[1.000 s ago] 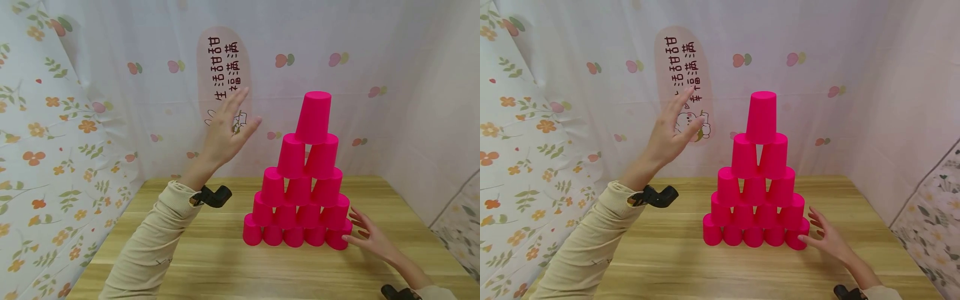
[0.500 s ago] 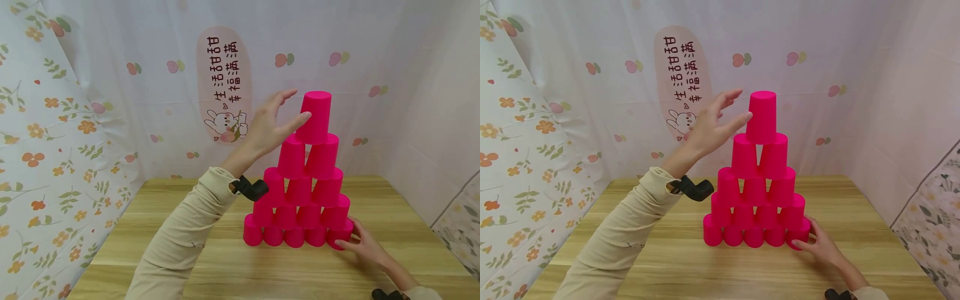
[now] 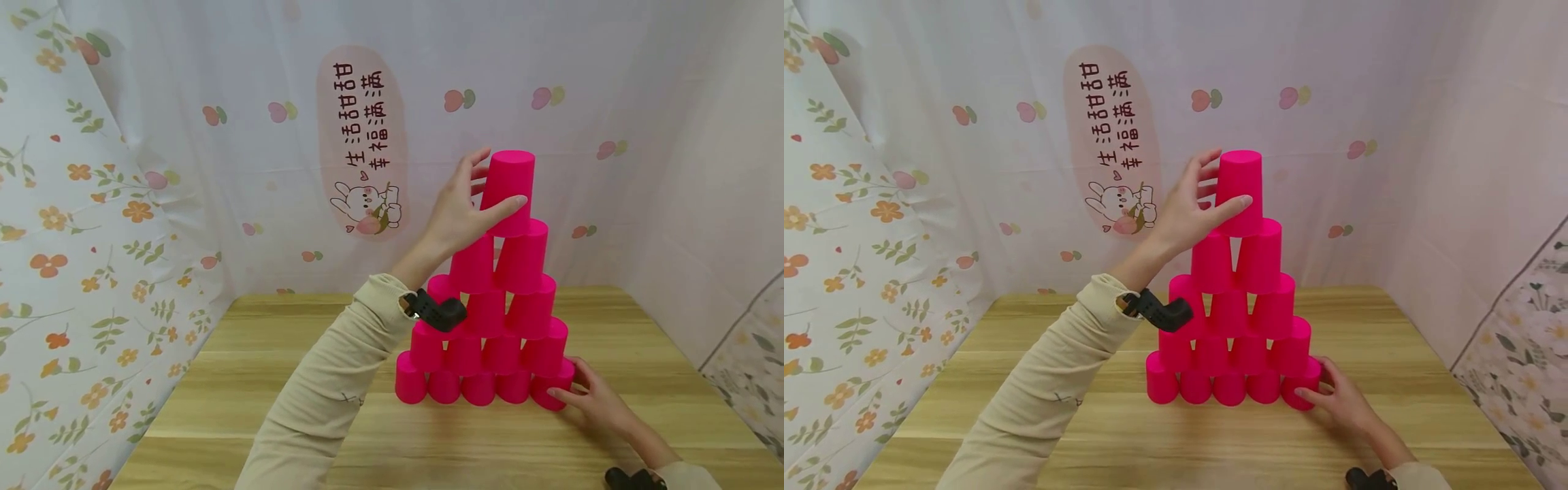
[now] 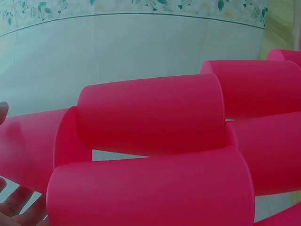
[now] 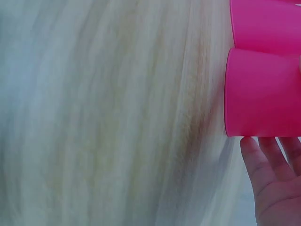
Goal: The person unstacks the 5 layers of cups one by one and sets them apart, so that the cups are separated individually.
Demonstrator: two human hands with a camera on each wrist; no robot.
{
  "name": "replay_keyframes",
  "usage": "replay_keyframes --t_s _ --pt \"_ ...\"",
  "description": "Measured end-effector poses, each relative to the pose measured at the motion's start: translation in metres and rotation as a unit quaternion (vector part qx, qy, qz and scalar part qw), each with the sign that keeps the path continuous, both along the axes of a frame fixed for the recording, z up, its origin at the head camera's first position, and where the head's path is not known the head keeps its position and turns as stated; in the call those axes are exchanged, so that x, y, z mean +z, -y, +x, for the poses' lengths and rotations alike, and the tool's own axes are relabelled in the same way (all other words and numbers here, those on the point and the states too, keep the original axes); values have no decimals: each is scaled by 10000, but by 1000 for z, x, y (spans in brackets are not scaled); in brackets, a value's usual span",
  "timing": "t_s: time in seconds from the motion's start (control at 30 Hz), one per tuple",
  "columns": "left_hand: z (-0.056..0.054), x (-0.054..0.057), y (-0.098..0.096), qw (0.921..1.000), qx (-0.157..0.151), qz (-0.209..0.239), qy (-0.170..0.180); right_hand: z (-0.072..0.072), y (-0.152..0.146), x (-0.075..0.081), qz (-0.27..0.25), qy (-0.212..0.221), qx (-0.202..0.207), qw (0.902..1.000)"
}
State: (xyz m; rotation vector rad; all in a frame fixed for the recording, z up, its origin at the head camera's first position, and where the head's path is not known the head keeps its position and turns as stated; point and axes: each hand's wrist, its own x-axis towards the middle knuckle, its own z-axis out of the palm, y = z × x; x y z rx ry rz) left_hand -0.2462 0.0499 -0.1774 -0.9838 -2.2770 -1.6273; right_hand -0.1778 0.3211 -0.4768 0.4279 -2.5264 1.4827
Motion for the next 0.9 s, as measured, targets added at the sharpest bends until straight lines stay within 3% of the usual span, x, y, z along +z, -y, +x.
replay_keyframes --t_s 0.3,0.6,0.9 --pt "-1 -6 -5 10000 86 -10 -4 -2 -3 1 162 24 189 9997" --pt "-4 -7 -8 9997 156 95 -131 -5 -2 2 244 -237 221 9992" --pt "-2 1 12 9979 280 402 -434 -4 -5 4 415 -212 187 9987"
